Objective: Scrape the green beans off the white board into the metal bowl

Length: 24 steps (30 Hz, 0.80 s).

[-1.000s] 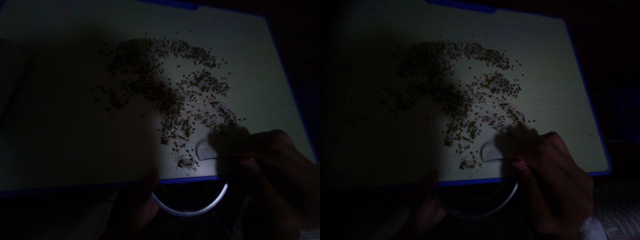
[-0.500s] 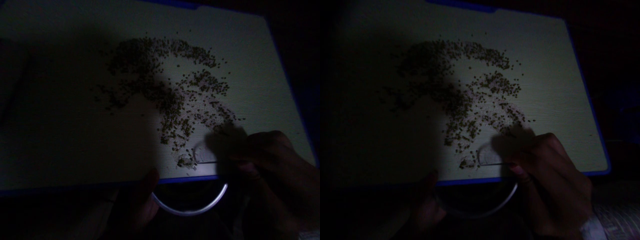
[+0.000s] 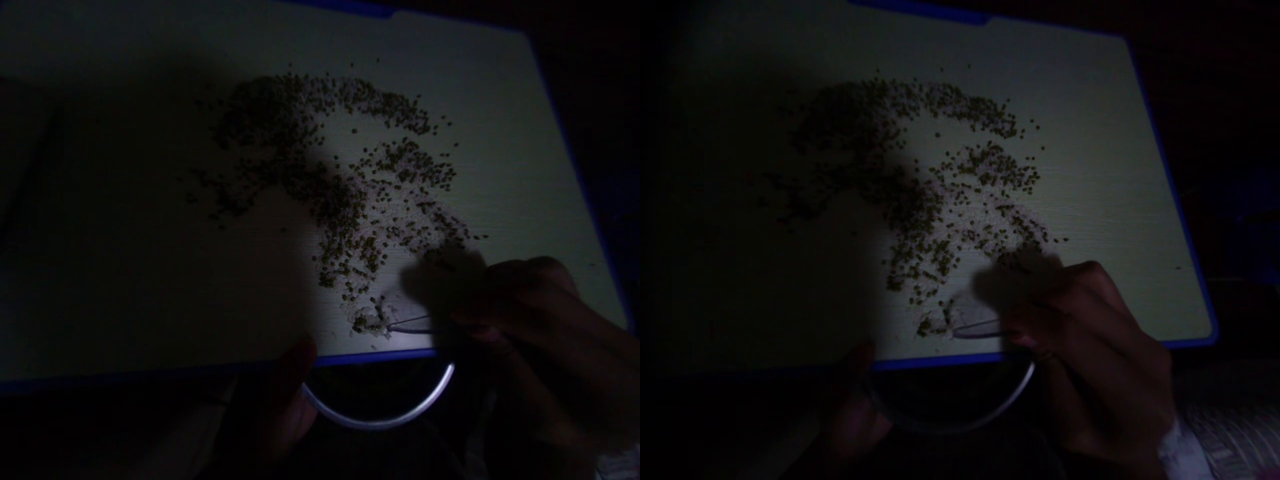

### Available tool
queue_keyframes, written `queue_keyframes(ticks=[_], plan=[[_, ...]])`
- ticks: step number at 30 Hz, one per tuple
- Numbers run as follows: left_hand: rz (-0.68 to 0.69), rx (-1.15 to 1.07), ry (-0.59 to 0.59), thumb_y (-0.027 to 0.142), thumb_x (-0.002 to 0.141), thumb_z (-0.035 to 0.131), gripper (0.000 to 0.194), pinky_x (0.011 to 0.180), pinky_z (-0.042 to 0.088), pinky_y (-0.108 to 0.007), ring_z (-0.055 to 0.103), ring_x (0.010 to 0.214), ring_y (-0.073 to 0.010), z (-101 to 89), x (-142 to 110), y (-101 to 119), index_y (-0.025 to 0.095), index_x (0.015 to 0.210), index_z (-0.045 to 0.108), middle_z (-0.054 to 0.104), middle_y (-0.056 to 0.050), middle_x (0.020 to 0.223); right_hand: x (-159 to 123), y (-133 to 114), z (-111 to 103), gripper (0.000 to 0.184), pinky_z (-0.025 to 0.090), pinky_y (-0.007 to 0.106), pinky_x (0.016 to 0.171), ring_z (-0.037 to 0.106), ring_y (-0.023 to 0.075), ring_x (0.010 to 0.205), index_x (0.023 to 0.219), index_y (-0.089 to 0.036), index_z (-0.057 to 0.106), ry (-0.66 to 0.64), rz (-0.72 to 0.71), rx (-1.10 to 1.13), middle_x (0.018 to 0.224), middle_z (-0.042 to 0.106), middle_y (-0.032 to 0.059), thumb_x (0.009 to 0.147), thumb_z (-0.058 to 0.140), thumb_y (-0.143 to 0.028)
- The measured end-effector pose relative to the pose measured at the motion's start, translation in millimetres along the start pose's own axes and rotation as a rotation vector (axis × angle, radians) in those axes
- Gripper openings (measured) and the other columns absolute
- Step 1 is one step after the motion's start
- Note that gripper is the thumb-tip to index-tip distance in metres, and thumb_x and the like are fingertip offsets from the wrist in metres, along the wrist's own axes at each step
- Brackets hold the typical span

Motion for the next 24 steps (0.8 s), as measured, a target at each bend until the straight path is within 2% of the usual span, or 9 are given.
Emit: queue_keyframes(ticks=[4,7,8,10,12,15,18,22,24], plan=[[-0.014,0.022,0.038,0.037,0.089,0.088,0.049,0.128,0.046,-0.058,0.068,0.144,-0.039,4.1,0.1,-0.2,0.037,0.137,0.08,0.091,-0.002,0.113,0.3,-0.1,-2.2,0.032,0.052,0.045,0.073,0.072,0.0251,0.084,0.103,-0.02,0.075,-0.034,-0.004,0.037,0.089,0.074,0.0043,0.086,0.065,0.005],[0.029,-0.012,0.057,0.039,0.089,0.088,0.055,0.131,0.043,-0.056,0.066,0.146,-0.038,10.8,-0.6,-1.1,0.035,0.142,0.077,0.09,-0.003,0.122,0.0,1.7,-3.3,0.028,0.052,0.044,0.073,0.072,0.0248,0.086,0.103,-0.018,0.074,-0.038,-0.026,0.042,0.09,0.073,0.0048,0.087,0.066,0.004],[0.043,-0.021,0.063,0.039,0.088,0.089,0.053,0.131,0.042,-0.055,0.065,0.147,-0.0379,11.5,-0.9,-1.1,0.034,0.14,0.079,0.089,-0.004,0.124,-0.5,2.4,-3.2,0.026,0.052,0.044,0.073,0.072,0.0249,0.085,0.102,-0.017,0.074,-0.036,-0.04,0.04,0.089,0.073,0.0049,0.087,0.066,0.003],[-0.056,-0.012,0.007,0.038,0.091,0.087,0.046,0.132,0.04,-0.056,0.06,0.152,-0.0382,9.3,-1.2,-1.8,0.032,0.136,0.081,0.088,-0.005,0.129,-2.1,3.4,-2.4,0.025,0.053,0.045,0.073,0.072,0.0255,0.085,0.099,-0.017,0.075,-0.033,-0.046,0.04,0.089,0.073,0.0052,0.088,0.066,0.003],[-0.064,-0.035,0.003,0.04,0.095,0.083,0.04,0.133,0.039,-0.057,0.059,0.153,-0.0386,1.7,-1.1,-1.6,0.032,0.135,0.083,0.087,-0.004,0.131,-3.6,3.1,-1.7,0.025,0.053,0.045,0.072,0.072,0.0254,0.083,0.099,-0.017,0.075,-0.009,-0.04,0.054,0.088,0.073,0.0052,0.087,0.065,0.003],[-0.031,-0.071,0.026,0.039,0.092,0.087,0.043,0.132,0.041,-0.057,0.066,0.146,-0.0382,-10.9,0.2,-2.1,0.033,0.134,0.083,0.09,-0.003,0.118,-4.6,0.9,-1.8,0.024,0.054,0.045,0.073,0.072,0.0259,0.085,0.099,-0.016,0.075,-0.012,0.0,0.094,0.089,0.073,0.0054,0.086,0.068,0.003],[-0.011,-0.084,0.048,0.038,0.09,0.09,0.044,0.132,0.042,-0.056,0.07,0.141,-0.0368,-16.9,1.7,-2.8,0.036,0.133,0.084,0.092,0.0,0.108,-3.8,-1.3,-3.3,0.025,0.055,0.045,0.074,0.072,0.0256,0.088,0.099,-0.016,0.075,-0.07,0.032,0.109,0.089,0.073,0.0052,0.085,0.068,0.003],[-0.055,-0.056,0.004,0.041,0.09,0.09,0.041,0.133,0.041,-0.056,0.069,0.142,-0.0371,-15.4,2.3,-2.1,0.034,0.13,0.085,0.092,-0.001,0.11,-2.6,-2.7,-5.1,0.03,0.055,0.045,0.074,0.072,0.0264,0.088,0.103,-0.017,0.075,-0.065,0.027,0.112,0.09,0.073,0.0053,0.084,0.067,0.003],[-0.047,-0.063,-0.015,0.042,0.091,0.088,0.045,0.133,0.041,-0.056,0.069,0.143,-0.0373,-11.8,1.9,-1.6,0.032,0.135,0.083,0.091,-0.001,0.114,-2.4,-3.8,-4.6,0.033,0.054,0.045,0.073,0.072,0.0262,0.087,0.104,-0.019,0.075,-0.058,0.042,0.112,0.089,0.073,0.0053,0.084,0.063,0.004]])
Point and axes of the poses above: each hand's wrist, its own x-axis towards the middle knuckle, its own z-axis out of the palm, y = z × x, the point moved 1 cm from there along x, towards the middle knuckle
